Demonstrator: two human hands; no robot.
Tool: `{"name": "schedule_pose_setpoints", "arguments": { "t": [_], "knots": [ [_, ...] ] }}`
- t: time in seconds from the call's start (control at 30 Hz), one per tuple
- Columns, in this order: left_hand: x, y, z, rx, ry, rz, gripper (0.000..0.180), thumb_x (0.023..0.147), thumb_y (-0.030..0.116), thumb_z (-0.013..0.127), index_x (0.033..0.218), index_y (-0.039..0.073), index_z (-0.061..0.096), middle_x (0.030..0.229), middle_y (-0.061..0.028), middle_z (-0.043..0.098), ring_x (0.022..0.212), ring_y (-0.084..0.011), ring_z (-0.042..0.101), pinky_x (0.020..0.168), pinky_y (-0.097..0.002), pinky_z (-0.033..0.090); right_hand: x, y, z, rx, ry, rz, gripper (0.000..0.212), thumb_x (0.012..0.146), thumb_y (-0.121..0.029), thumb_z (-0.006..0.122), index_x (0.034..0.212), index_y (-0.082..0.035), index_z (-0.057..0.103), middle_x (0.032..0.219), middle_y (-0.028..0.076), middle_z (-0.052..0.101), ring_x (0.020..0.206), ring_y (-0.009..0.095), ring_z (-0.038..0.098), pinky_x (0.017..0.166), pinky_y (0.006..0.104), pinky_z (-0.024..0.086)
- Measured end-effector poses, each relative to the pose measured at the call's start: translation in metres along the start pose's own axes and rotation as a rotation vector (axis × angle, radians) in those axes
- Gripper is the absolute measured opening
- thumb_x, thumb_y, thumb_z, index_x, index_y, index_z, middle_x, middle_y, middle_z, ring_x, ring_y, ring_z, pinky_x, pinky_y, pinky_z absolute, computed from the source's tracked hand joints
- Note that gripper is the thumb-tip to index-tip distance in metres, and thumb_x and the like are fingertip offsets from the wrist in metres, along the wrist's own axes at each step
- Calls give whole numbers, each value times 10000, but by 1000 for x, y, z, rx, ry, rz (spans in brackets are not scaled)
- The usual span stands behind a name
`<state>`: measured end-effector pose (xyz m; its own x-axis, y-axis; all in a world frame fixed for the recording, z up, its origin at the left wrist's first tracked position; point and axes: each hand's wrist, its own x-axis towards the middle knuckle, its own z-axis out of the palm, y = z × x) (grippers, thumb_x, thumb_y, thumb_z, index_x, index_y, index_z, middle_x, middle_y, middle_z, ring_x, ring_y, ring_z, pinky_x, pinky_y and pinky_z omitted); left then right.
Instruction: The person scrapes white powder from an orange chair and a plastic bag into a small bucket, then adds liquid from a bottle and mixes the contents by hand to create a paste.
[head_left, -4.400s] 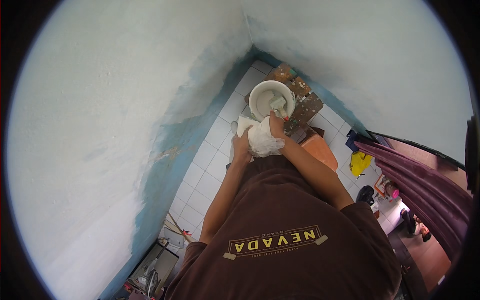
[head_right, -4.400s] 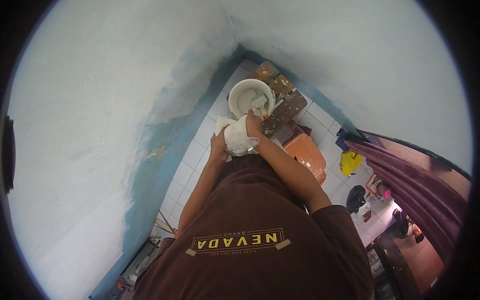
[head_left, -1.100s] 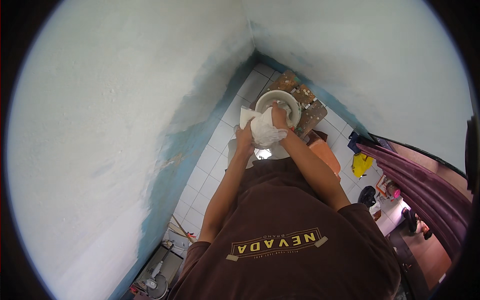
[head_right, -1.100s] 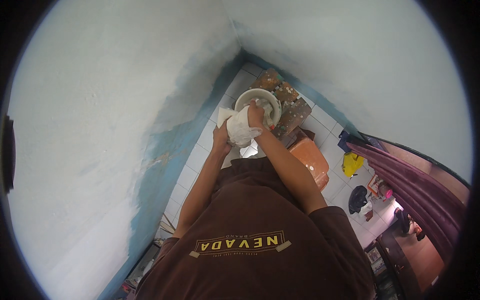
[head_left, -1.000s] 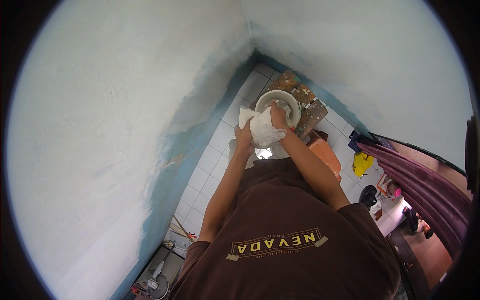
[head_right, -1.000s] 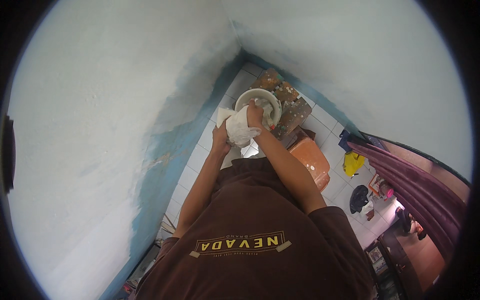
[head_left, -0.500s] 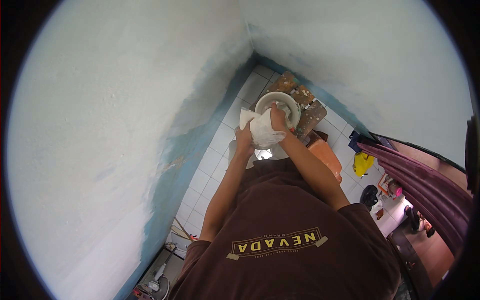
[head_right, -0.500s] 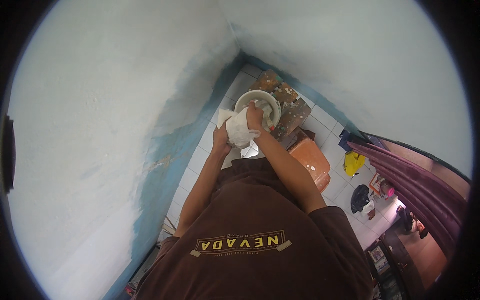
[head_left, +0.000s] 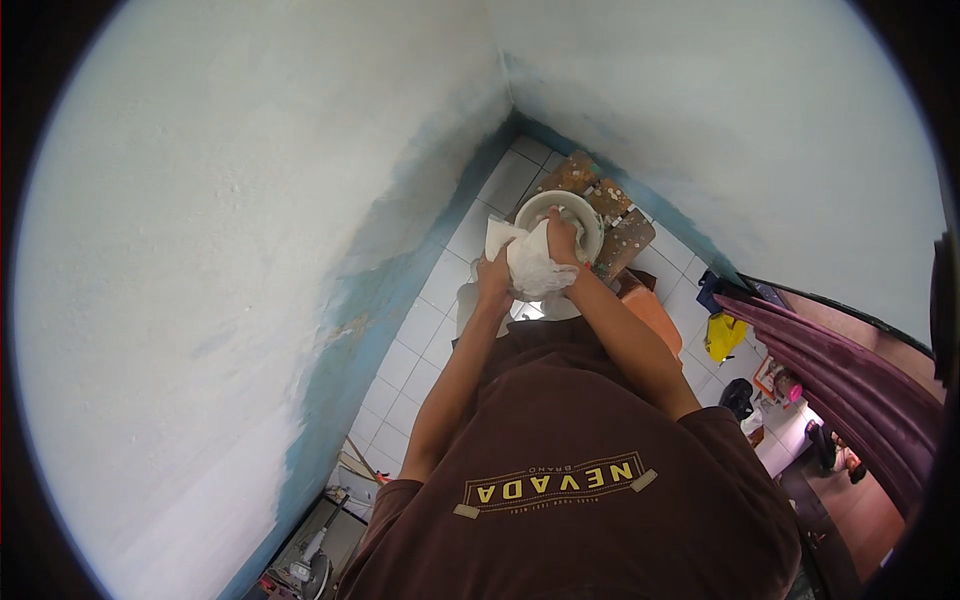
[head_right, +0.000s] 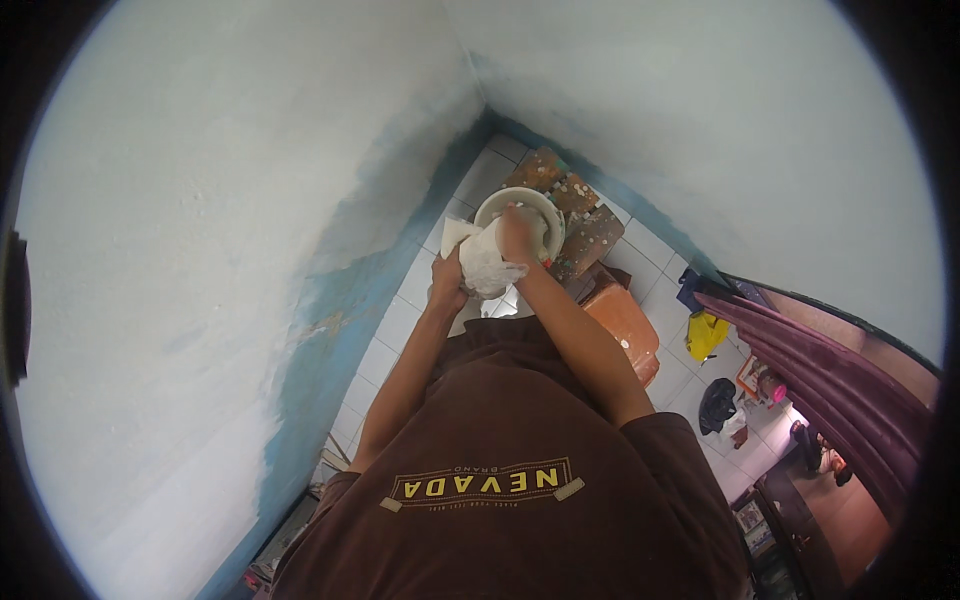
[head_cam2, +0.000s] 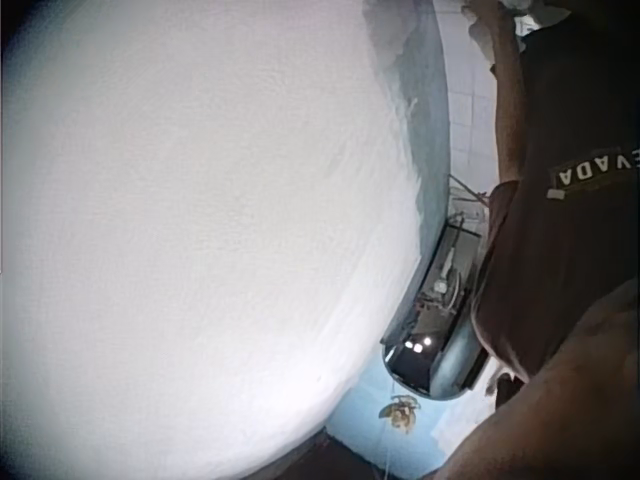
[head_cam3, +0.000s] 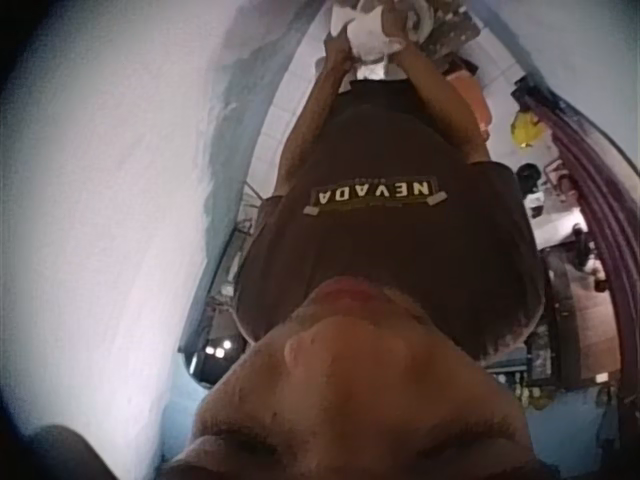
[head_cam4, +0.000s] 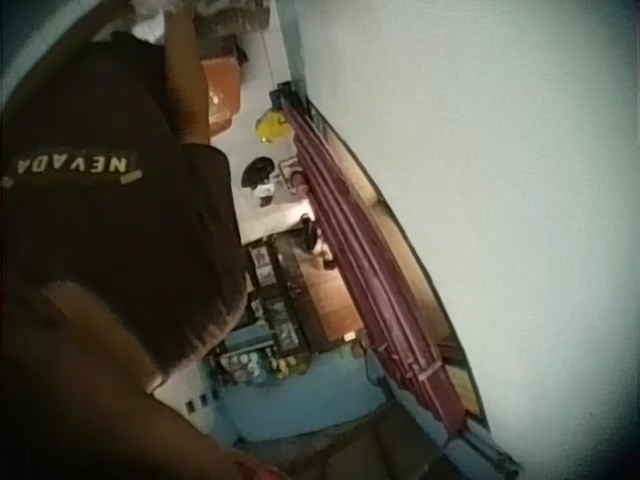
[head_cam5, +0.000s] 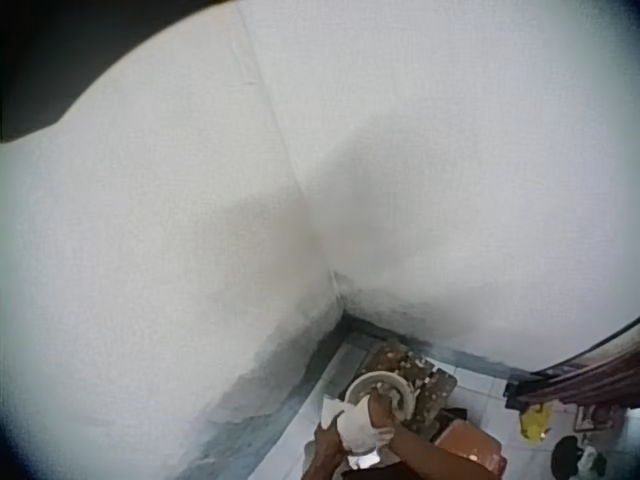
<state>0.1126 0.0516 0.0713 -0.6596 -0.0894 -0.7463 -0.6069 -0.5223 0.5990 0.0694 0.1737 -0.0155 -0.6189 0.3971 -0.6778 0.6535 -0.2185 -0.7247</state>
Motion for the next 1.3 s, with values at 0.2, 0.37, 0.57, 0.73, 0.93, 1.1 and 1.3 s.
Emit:
{"name": "schedule_pose_setpoints", "arguments": {
  "t": [0.2, 0.37, 0.57, 0.73, 0.93, 1.1, 1.3],
  "knots": [
    [0, -1, -1, 23, -20, 27, 370, 929, 113, 657, 1238, -64, 557, 1121, -161, 676, 964, -269, 696, 804, -392, 593, -8, -11, 2, -118, 51, -43, 608, 969, -468, 492, 878, 90, 717, 825, 247, 713, 817, 394, 703, 789, 453, 513],
    [1, 3, 0, 60, -38, 41, 365, 954, 139, 614, 1269, -31, 548, 1147, -161, 675, 973, -279, 703, 811, -405, 601, -3, -7, 7, -4, 7, -42, 596, 971, -460, 492, 848, 77, 719, 793, 242, 709, 792, 380, 703, 767, 455, 512],
    [-1, -3, 0, 6, -24, 40, 351, 934, 92, 637, 1250, -45, 568, 1125, -150, 686, 956, -268, 701, 803, -404, 599, -8, -9, 2, 63, 9, -24, 572, 977, -441, 496, 850, 69, 721, 784, 232, 710, 773, 378, 703, 755, 454, 514],
    [-5, 4, 9, 75, -33, 41, 369, 935, 112, 633, 1266, -35, 561, 1130, -147, 685, 973, -267, 697, 812, -397, 592, 4, -1, 2, -20, 39, -73, 558, 978, -424, 508, 847, 76, 719, 792, 235, 714, 769, 393, 703, 744, 457, 516],
    [6, -11, 3, 53, -22, 73, 371, 911, 97, 674, 1240, -47, 582, 1106, -153, 687, 958, -254, 688, 818, -365, 570, 11, 3, -9, -40, 4, -67, 575, 977, -433, 506, 868, 93, 713, 827, 260, 714, 833, 403, 706, 784, 465, 512],
    [16, -21, -13, 158, 21, 120, 339, 938, 122, 643, 1248, -4, 588, 1099, -120, 698, 955, -232, 696, 805, -374, 583, -5, -3, -9, -169, -55, -96, 583, 983, -434, 506, 877, 103, 706, 818, 237, 711, 794, 364, 704, 747, 441, 515],
    [16, -32, -7, 157, 104, 91, 366, 899, 132, 691, 1207, -44, 599, 1067, -148, 701, 913, -239, 694, 771, -367, 569, -1, -3, -19, -20, -156, -23, 561, 990, -436, 507, 881, 70, 723, 782, 154, 701, 717, 265, 673, 692, 384, 514]
  ]
}}
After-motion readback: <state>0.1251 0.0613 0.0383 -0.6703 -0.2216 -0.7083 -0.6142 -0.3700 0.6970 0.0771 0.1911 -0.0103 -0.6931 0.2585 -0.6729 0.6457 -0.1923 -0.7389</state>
